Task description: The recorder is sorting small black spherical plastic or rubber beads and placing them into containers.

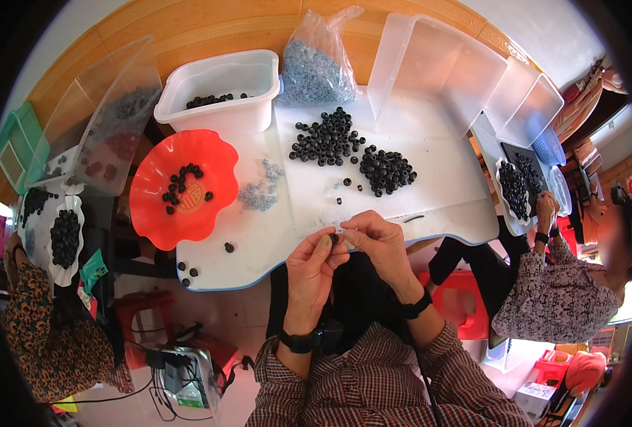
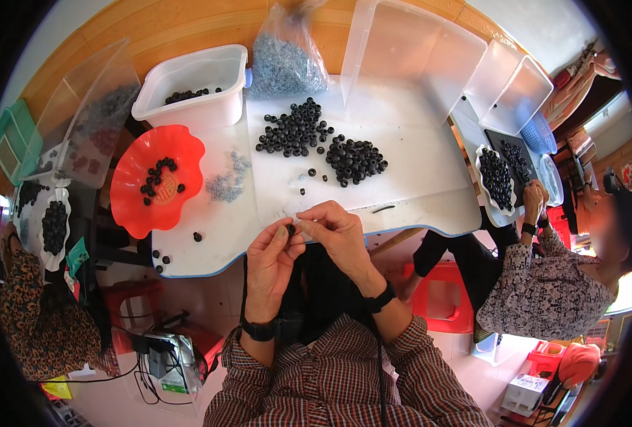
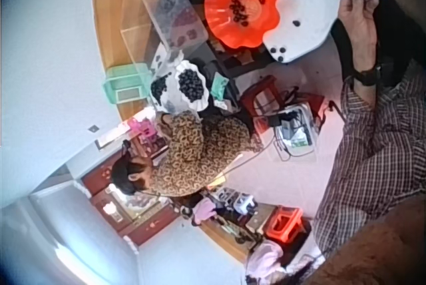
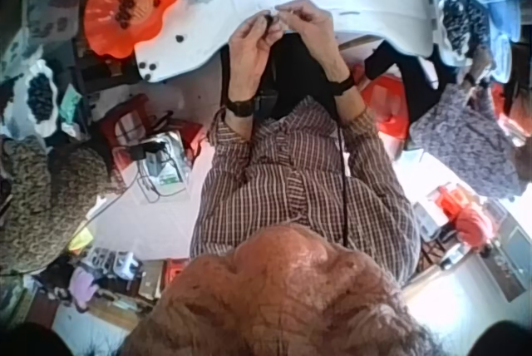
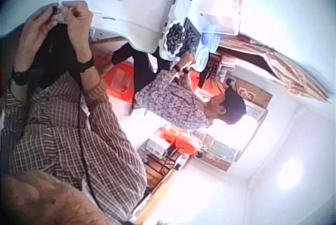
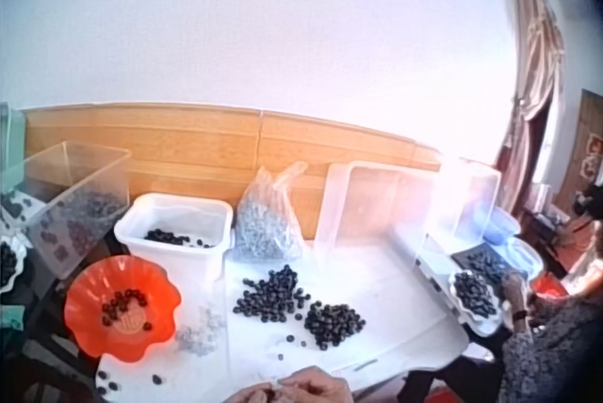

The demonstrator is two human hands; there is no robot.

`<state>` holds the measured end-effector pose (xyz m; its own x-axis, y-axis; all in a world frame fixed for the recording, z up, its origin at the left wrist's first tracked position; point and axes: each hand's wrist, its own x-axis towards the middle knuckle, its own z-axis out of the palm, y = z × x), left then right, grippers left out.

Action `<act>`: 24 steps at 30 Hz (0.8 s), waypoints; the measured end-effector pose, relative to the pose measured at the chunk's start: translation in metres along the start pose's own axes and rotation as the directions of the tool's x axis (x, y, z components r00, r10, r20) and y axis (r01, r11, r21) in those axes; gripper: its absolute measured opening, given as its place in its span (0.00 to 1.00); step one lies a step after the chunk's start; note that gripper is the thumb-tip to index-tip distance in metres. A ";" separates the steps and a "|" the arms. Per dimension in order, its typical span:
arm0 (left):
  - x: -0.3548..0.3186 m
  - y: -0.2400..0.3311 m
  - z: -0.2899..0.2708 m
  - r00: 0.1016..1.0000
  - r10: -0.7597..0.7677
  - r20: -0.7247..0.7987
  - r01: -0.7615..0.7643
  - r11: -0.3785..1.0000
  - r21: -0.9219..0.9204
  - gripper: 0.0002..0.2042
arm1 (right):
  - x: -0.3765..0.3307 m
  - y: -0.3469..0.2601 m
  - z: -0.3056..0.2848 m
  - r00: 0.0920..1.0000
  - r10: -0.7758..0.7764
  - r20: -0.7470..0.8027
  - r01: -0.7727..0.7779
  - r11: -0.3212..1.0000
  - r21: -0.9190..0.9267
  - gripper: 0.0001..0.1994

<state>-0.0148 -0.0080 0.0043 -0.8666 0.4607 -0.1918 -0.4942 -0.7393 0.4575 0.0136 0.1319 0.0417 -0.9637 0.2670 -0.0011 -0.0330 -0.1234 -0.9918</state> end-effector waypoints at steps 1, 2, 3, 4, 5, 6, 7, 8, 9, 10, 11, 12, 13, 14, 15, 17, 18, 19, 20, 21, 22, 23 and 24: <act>0.000 -0.001 0.000 1.000 -0.001 0.000 0.001 1.000 0.001 0.10 | -0.001 0.002 -0.001 1.000 0.000 -0.001 0.000 1.000 0.000 0.05; 0.000 -0.002 0.001 1.000 0.006 0.002 -0.006 1.000 0.007 0.10 | -0.002 0.005 -0.003 1.000 -0.021 0.018 0.021 0.999 -0.035 0.05; 0.000 -0.002 0.001 1.000 0.013 0.003 -0.013 1.000 0.013 0.10 | -0.002 0.006 -0.004 0.998 -0.040 0.039 0.043 0.997 -0.071 0.05; -0.001 -0.002 0.001 1.000 0.013 0.003 -0.014 1.000 0.014 0.10 | -0.003 0.007 -0.004 0.998 -0.040 0.039 0.043 0.997 -0.070 0.05; -0.001 -0.002 0.001 1.000 0.016 0.005 -0.016 1.000 0.012 0.10 | -0.003 0.008 -0.003 0.998 -0.049 0.032 0.051 0.998 -0.047 0.05; -0.001 -0.002 0.001 1.000 0.018 0.007 -0.018 1.000 0.009 0.11 | -0.003 0.009 -0.002 0.998 -0.058 0.024 0.059 0.998 -0.025 0.05; -0.002 -0.002 0.001 1.000 0.019 0.007 -0.019 1.000 0.010 0.11 | -0.003 0.008 -0.003 0.998 -0.058 0.025 0.059 0.998 -0.024 0.05; -0.002 -0.002 0.001 1.000 0.020 0.003 -0.020 1.000 0.017 0.11 | -0.004 0.008 -0.003 0.998 -0.056 0.025 0.057 0.997 -0.047 0.05; -0.002 -0.002 0.002 1.000 0.022 0.000 -0.022 0.999 0.025 0.11 | -0.005 0.007 -0.003 0.998 -0.053 0.024 0.055 0.996 -0.069 0.05; -0.002 -0.003 0.002 1.000 0.021 0.001 -0.021 0.999 0.024 0.11 | -0.005 0.006 -0.003 0.998 -0.054 0.023 0.055 0.996 -0.070 0.05; -0.002 -0.003 0.002 1.000 0.025 -0.003 -0.025 0.999 0.031 0.11 | -0.006 0.004 -0.002 0.997 -0.069 0.024 0.071 0.995 -0.076 0.05; -0.003 -0.004 0.003 1.000 0.030 -0.008 -0.029 0.999 0.038 0.11 | -0.006 0.003 -0.002 0.996 -0.084 0.024 0.086 0.993 -0.082 0.05; -0.003 -0.004 0.003 1.000 0.030 -0.006 -0.030 0.999 0.039 0.11 | -0.006 0.003 -0.003 0.996 -0.086 0.024 0.087 0.993 -0.082 0.05; -0.003 -0.005 0.002 0.999 0.040 -0.010 -0.040 0.997 0.061 0.10 | -0.007 0.003 -0.005 0.994 -0.103 0.042 0.109 0.981 -0.161 0.04; -0.003 -0.006 0.002 0.999 0.050 -0.013 -0.049 0.995 0.084 0.10 | -0.007 0.004 -0.007 0.991 -0.119 0.062 0.130 0.962 -0.240 0.04; -0.004 -0.006 0.001 0.998 0.064 -0.012 -0.062 0.990 0.124 0.10 | -0.008 0.001 -0.005 0.992 -0.101 0.070 0.112 0.977 -0.183 0.04; -0.005 -0.006 0.001 0.997 0.077 -0.012 -0.074 0.984 0.164 0.10 | -0.008 0.000 -0.004 0.993 -0.083 0.080 0.092 0.988 -0.124 0.04; -0.005 -0.005 0.000 0.997 0.077 -0.012 -0.074 0.984 0.164 0.10 | -0.008 -0.003 -0.005 0.993 -0.083 0.080 0.092 0.988 -0.125 0.04; -0.005 -0.003 -0.002 0.998 0.055 0.026 -0.060 0.976 0.208 0.10 | -0.008 -0.008 -0.007 0.993 0.040 0.115 -0.038 0.999 -0.020 0.05; -0.004 -0.002 -0.002 0.997 0.030 0.066 -0.045 0.967 0.249 0.10 | -0.008 -0.015 -0.010 0.975 0.156 0.158 -0.170 0.983 0.075 0.05; -0.005 0.000 -0.004 0.997 0.028 0.066 -0.044 0.968 0.248 0.10 | -0.007 -0.018 -0.013 0.975 0.157 0.157 -0.170 0.983 0.075 0.05; -0.005 0.002 -0.005 0.995 -0.014 0.095 -0.014 0.959 0.283 0.10 | -0.006 -0.020 -0.016 0.960 0.212 0.183 -0.222 0.974 0.037 0.06; -0.006 0.004 -0.006 0.991 -0.056 0.123 0.014 0.948 0.319 0.10 | -0.005 -0.021 -0.018 0.941 0.267 0.206 -0.273 0.962 -0.002 0.07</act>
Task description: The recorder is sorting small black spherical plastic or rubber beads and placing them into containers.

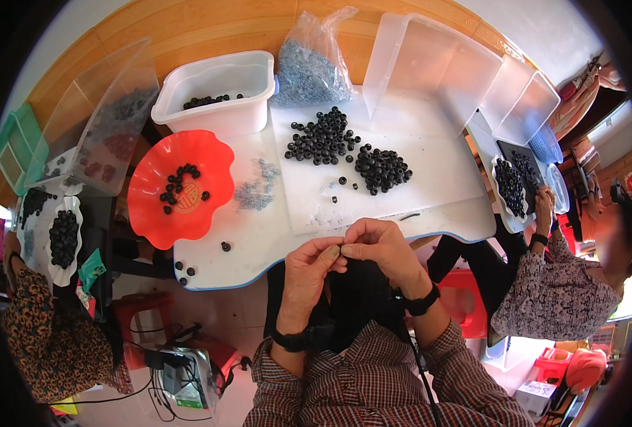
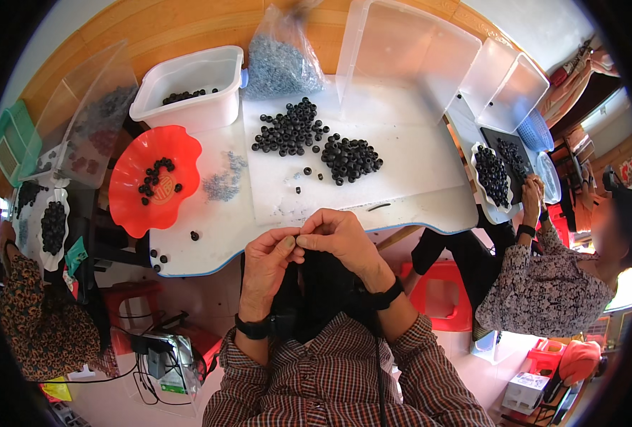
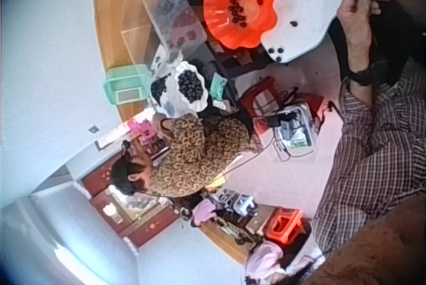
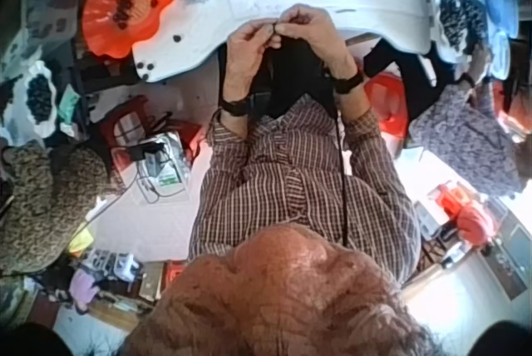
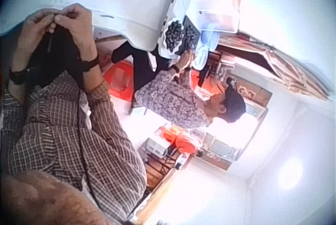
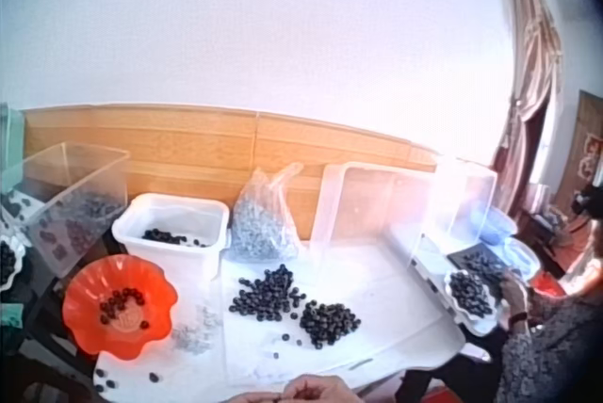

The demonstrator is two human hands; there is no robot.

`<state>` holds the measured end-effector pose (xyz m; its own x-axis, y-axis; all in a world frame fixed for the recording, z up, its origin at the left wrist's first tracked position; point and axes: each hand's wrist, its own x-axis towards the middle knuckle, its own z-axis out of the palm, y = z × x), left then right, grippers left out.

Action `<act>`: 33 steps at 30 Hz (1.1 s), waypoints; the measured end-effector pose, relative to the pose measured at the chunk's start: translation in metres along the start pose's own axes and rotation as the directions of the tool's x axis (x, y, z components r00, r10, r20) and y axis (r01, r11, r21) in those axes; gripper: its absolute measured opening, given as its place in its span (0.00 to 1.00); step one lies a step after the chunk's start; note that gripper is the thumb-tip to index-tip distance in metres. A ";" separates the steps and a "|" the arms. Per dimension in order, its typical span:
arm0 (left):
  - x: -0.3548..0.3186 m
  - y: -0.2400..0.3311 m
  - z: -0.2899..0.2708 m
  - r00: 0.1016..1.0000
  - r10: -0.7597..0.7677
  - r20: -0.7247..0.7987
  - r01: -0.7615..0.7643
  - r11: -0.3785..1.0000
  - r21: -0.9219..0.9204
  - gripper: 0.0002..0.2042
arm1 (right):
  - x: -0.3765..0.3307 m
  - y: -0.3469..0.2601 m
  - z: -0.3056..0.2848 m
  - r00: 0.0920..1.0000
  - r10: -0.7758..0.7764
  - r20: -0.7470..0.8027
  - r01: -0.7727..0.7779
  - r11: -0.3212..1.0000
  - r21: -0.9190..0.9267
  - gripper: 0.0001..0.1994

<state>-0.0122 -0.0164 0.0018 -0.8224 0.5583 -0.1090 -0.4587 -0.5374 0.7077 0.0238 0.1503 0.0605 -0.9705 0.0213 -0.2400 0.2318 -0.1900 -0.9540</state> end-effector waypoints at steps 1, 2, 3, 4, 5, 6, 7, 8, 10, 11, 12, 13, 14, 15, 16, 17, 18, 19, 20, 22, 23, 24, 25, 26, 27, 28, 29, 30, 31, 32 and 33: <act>0.000 0.000 -0.002 1.000 -0.002 0.000 0.002 1.000 -0.001 0.10 | 0.001 0.000 -0.001 1.000 0.001 -0.002 -0.001 1.000 0.000 0.07; 0.001 -0.001 -0.005 1.000 -0.023 0.015 0.024 0.999 -0.048 0.10 | 0.001 -0.001 -0.002 1.000 0.018 0.018 -0.018 1.000 0.013 0.07; 0.002 -0.002 -0.007 0.999 -0.042 0.029 0.044 0.995 -0.094 0.10 | 0.002 -0.001 -0.002 0.999 0.034 0.040 -0.035 0.999 0.026 0.07; 0.002 -0.003 -0.008 0.999 -0.042 0.026 0.044 0.995 -0.095 0.10 | 0.002 -0.001 0.000 0.998 0.036 0.042 -0.037 0.999 0.026 0.07; 0.002 -0.004 -0.009 0.999 -0.037 0.038 0.042 0.988 -0.147 0.11 | 0.002 -0.002 0.003 0.999 0.035 0.032 -0.036 0.999 0.024 0.07; 0.002 -0.004 -0.010 0.998 -0.032 0.049 0.041 0.979 -0.199 0.11 | 0.002 -0.002 0.006 0.999 0.033 0.023 -0.034 0.999 0.022 0.07; 0.002 -0.004 -0.011 0.998 -0.031 0.046 0.040 0.979 -0.200 0.11 | 0.002 -0.001 0.007 0.999 0.035 0.025 -0.036 0.999 0.022 0.07; 0.002 -0.004 -0.010 0.999 -0.034 0.041 0.041 0.977 -0.207 0.11 | 0.002 0.000 0.007 1.000 0.015 0.008 -0.016 1.000 0.027 0.07; 0.003 -0.003 -0.009 0.999 -0.037 0.036 0.044 0.975 -0.216 0.11 | 0.002 0.003 0.006 1.000 -0.004 -0.010 0.004 1.000 0.031 0.07; 0.003 -0.003 -0.009 0.999 -0.034 0.042 0.043 0.971 -0.236 0.11 | 0.002 0.004 0.004 1.000 -0.014 0.000 0.014 0.999 0.032 0.07; 0.003 -0.002 -0.009 0.998 -0.030 0.048 0.042 0.966 -0.256 0.11 | 0.003 0.004 0.003 1.000 -0.025 0.009 0.024 0.999 0.033 0.07; 0.003 -0.003 -0.009 0.998 -0.031 0.047 0.042 0.966 -0.256 0.11 | 0.003 0.004 0.004 1.000 -0.024 0.009 0.023 0.999 0.033 0.07; 0.003 -0.003 -0.010 0.998 -0.030 0.051 0.043 0.963 -0.265 0.10 | 0.003 0.002 0.005 1.000 -0.030 0.007 0.030 0.999 0.032 0.06; 0.003 -0.003 -0.010 0.998 -0.030 0.056 0.044 0.961 -0.274 0.10 | 0.003 0.002 0.007 0.999 -0.036 0.005 0.036 0.999 0.031 0.06; 0.003 -0.003 -0.010 0.998 -0.029 0.056 0.044 0.961 -0.274 0.10 | 0.003 0.003 0.007 0.999 -0.036 0.005 0.036 0.999 0.030 0.06; 0.003 -0.004 -0.009 0.999 -0.027 0.043 0.037 0.967 -0.253 0.10 | 0.004 0.005 0.007 0.999 -0.041 -0.006 0.041 0.999 0.005 0.06; 0.003 -0.004 -0.009 0.999 -0.024 0.029 0.030 0.972 -0.232 0.10 | 0.005 0.006 0.008 0.999 -0.046 -0.016 0.046 0.999 -0.021 0.05; 0.003 -0.004 -0.009 0.999 -0.022 0.029 0.028 0.972 -0.232 0.10 | 0.006 0.005 0.009 0.999 -0.046 -0.015 0.046 0.999 -0.022 0.05; 0.003 -0.004 -0.010 1.000 -0.008 0.004 0.008 0.978 -0.208 0.10 | 0.008 0.004 0.010 0.999 -0.041 -0.022 0.039 0.997 -0.070 0.05; 0.003 -0.002 -0.010 1.000 0.008 -0.017 -0.011 0.983 -0.185 0.11 | 0.013 0.004 0.012 0.999 -0.038 -0.031 0.034 0.992 -0.121 0.05; 0.003 -0.001 -0.007 0.999 0.001 -0.042 -0.009 0.982 -0.191 0.10 | 0.018 0.007 0.011 0.986 -0.117 -0.117 0.095 0.979 -0.178 0.05; 0.004 0.000 -0.006 0.998 -0.006 -0.067 -0.007 0.981 -0.196 0.10 | 0.024 0.011 0.010 0.960 -0.198 -0.197 0.149 0.959 -0.240 0.04; 0.004 0.001 -0.006 0.998 -0.003 -0.068 -0.010 0.981 -0.196 0.10 | 0.030 0.015 0.009 0.960 -0.199 -0.195 0.150 0.959 -0.240 0.04; 0.003 0.001 -0.007 0.997 -0.005 -0.072 -0.010 0.981 -0.195 0.10 | 0.036 0.019 0.008 0.911 -0.330 -0.249 0.202 0.881 -0.427 0.04; 0.002 0.002 -0.007 0.997 -0.006 -0.077 -0.009 0.981 -0.194 0.10 | 0.041 0.021 0.007 0.844 -0.462 -0.272 0.226 0.767 -0.600 0.04; 0.003 0.002 -0.008 0.997 -0.005 -0.076 -0.010 0.981 -0.196 0.10 | 0.046 0.018 0.009 0.804 -0.528 -0.274 0.230 0.700 -0.676 0.03; 0.003 0.001 -0.008 0.997 -0.007 -0.081 -0.009 0.980 -0.199 0.10 | 0.051 0.019 0.009 0.803 -0.529 -0.273 0.231 0.699 -0.677 0.03; 0.003 0.001 -0.008 0.996 -0.010 -0.085 -0.008 0.979 -0.202 0.10 | 0.056 0.022 0.008 0.779 -0.568 -0.267 0.206 0.633 -0.746 0.04; 0.003 0.001 -0.008 0.996 -0.008 -0.085 -0.009 0.979 -0.203 0.10 | 0.060 0.024 0.008 0.755 -0.604 -0.255 0.178 0.563 -0.807 0.04; 0.003 0.001 -0.008 0.996 -0.010 -0.090 -0.009 0.980 -0.199 0.10 | 0.063 0.026 0.009 0.755 -0.605 -0.254 0.179 0.562 -0.807 0.04; 0.004 0.001 -0.009 0.995 -0.011 -0.094 -0.007 0.981 -0.195 0.10 | 0.066 0.027 0.010 0.756 -0.600 -0.261 0.137 0.535 -0.833 0.04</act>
<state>-0.0185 -0.0202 -0.0039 -0.8453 0.5023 -0.1822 -0.5094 -0.6547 0.5584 -0.0343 0.1367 0.0207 -0.8558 0.3865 0.3438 0.0464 0.7192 -0.6932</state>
